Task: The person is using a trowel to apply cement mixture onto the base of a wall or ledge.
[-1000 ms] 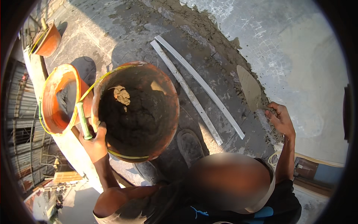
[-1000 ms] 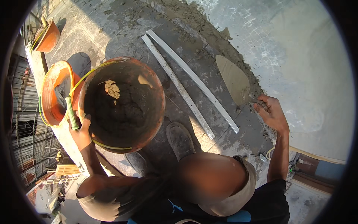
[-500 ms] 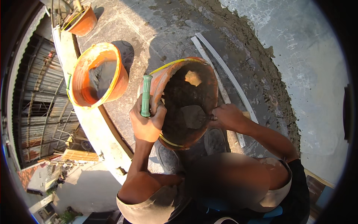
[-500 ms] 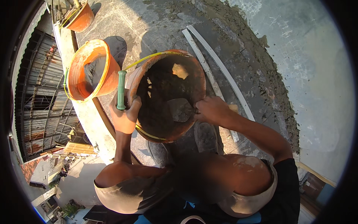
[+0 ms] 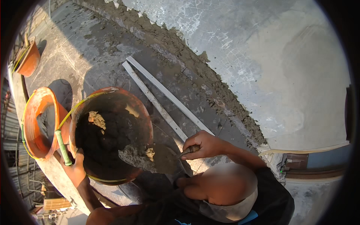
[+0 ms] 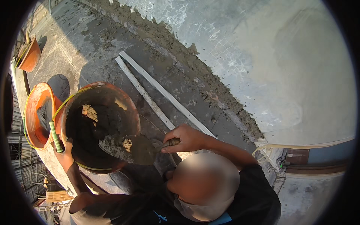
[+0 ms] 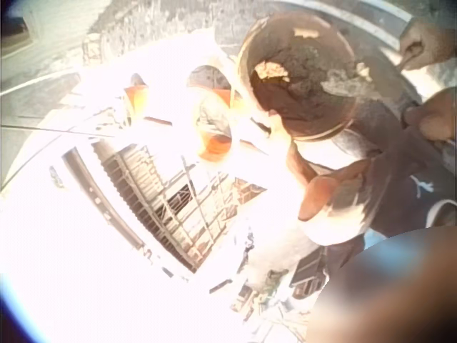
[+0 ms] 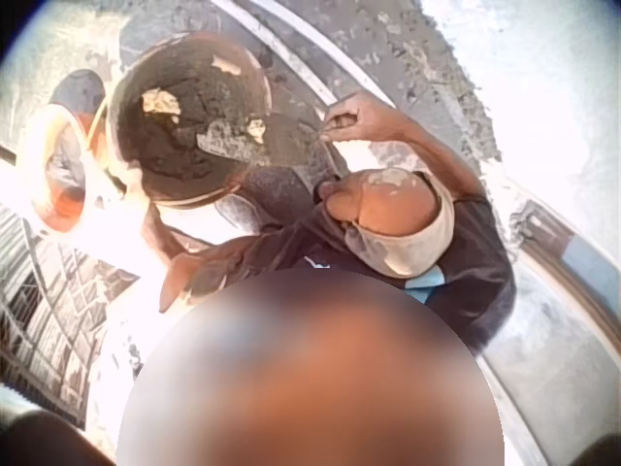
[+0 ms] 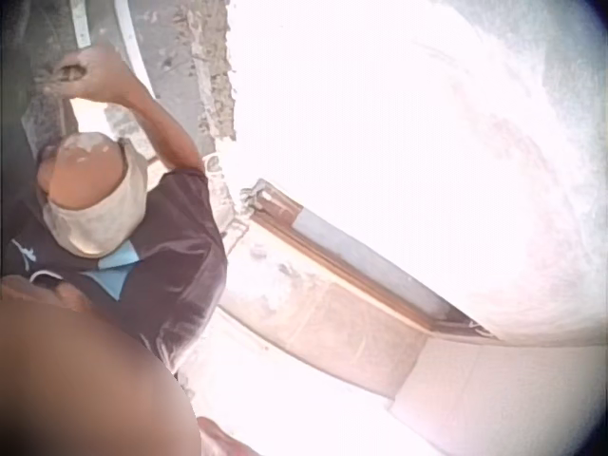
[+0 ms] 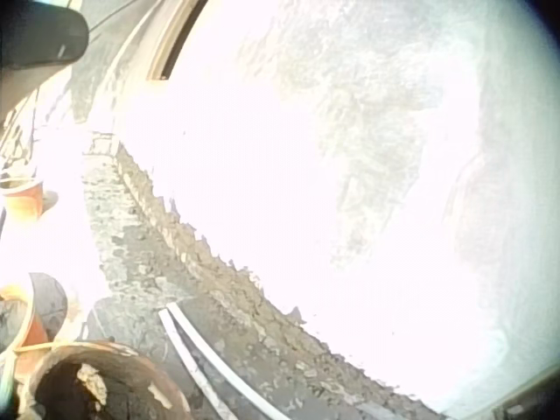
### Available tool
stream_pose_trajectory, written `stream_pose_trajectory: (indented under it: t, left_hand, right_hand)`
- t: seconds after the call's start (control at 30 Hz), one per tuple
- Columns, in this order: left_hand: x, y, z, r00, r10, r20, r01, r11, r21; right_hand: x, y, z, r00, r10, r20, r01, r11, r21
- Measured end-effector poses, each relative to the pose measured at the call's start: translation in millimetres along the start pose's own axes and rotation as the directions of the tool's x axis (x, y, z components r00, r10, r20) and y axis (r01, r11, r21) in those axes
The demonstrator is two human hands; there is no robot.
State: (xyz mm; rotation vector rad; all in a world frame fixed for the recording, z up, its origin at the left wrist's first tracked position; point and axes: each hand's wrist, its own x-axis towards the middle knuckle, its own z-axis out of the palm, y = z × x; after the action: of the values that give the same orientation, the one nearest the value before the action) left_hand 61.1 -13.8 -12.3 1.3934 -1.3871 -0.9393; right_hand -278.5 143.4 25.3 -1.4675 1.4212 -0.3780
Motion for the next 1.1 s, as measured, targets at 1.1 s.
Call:
stream_pose_trajectory:
  t: [1.1]
  left_hand:
    - [2, 14, 18, 0.995, -0.09, 0.043, 0.085, 0.992, 0.092]
  right_hand:
    - [-56, 121, -138, 0.483, 0.48, -0.733, -0.564, 0.81, 0.16]
